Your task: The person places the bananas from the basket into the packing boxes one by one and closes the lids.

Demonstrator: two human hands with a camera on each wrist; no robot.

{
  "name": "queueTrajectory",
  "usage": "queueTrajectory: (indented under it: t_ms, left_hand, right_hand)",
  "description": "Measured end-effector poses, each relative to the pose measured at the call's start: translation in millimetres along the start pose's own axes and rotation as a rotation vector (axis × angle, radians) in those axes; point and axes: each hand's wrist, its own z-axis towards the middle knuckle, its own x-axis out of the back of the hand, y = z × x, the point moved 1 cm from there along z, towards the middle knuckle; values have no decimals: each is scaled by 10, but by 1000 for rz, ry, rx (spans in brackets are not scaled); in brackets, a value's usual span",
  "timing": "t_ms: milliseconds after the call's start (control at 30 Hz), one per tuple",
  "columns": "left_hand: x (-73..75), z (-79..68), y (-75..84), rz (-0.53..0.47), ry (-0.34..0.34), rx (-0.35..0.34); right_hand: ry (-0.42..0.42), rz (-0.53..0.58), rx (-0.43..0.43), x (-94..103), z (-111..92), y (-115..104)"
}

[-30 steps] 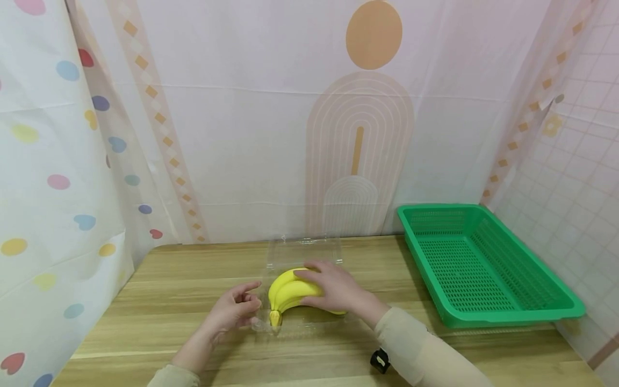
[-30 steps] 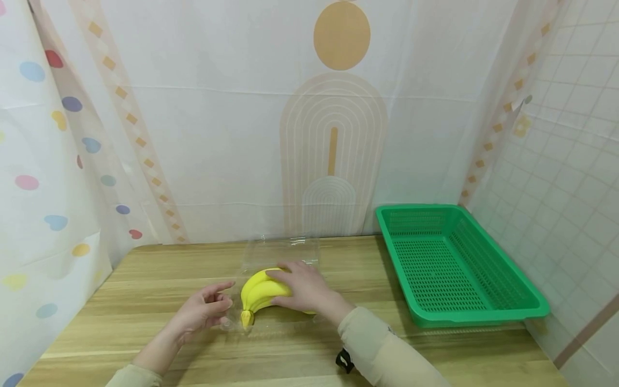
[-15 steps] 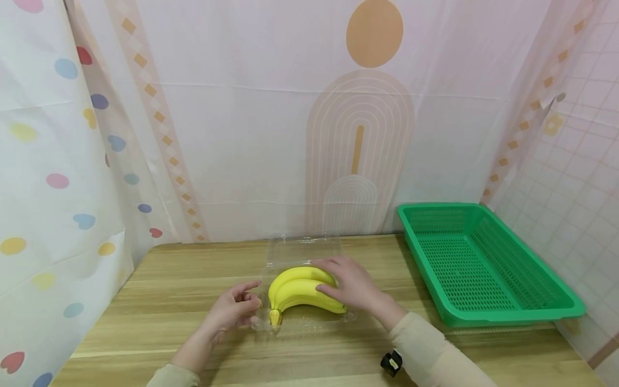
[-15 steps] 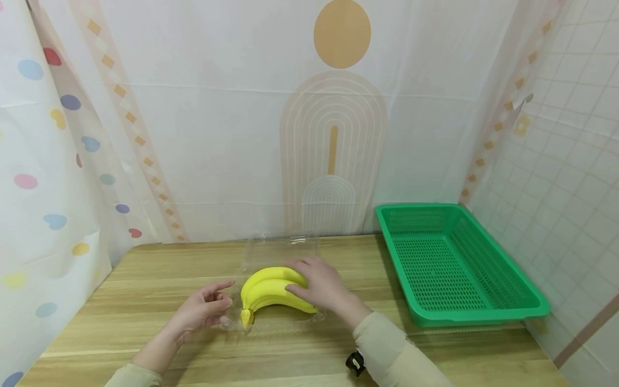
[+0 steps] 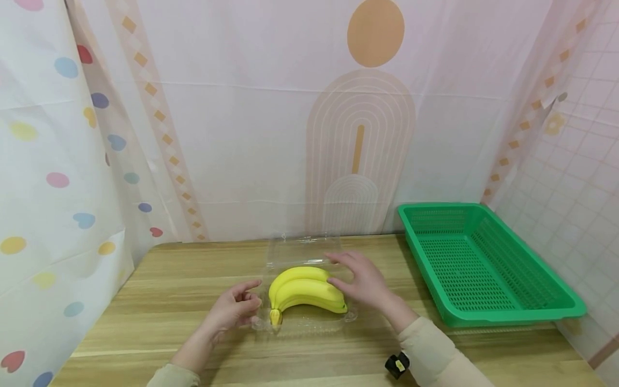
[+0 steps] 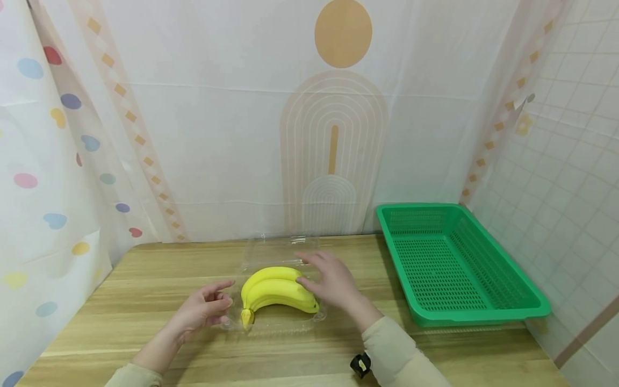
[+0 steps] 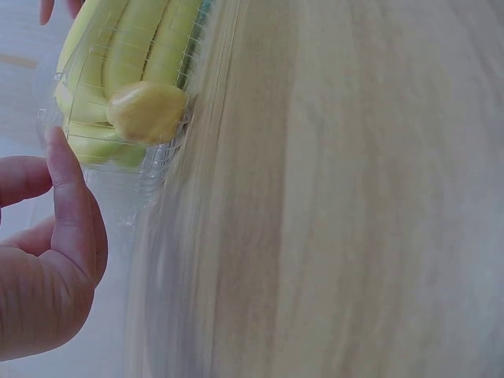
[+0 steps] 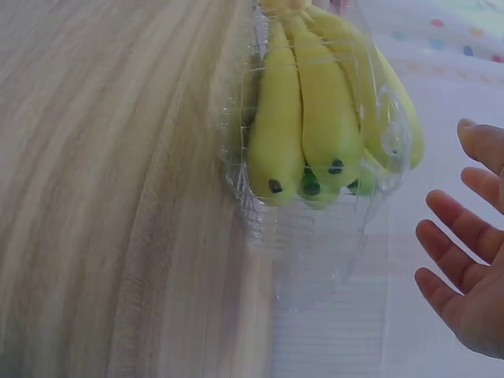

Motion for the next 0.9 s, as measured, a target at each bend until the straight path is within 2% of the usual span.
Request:
queueTrajectory:
  t_ms: [133,267,733,900]
  left_hand:
    - [-2,-2,5,-2,6,4]
    - [2,4,3,-2,10,6]
    - [30,21,0,-6,20,11]
    - [64,68,4,-32,62,13]
  right_hand:
    - [58,34,14,24,-13,55]
    - [94,77,-11,64,-20,104]
    - [158,257,-202,147,-53,244]
    - [160,363,-298,131,-71,306]
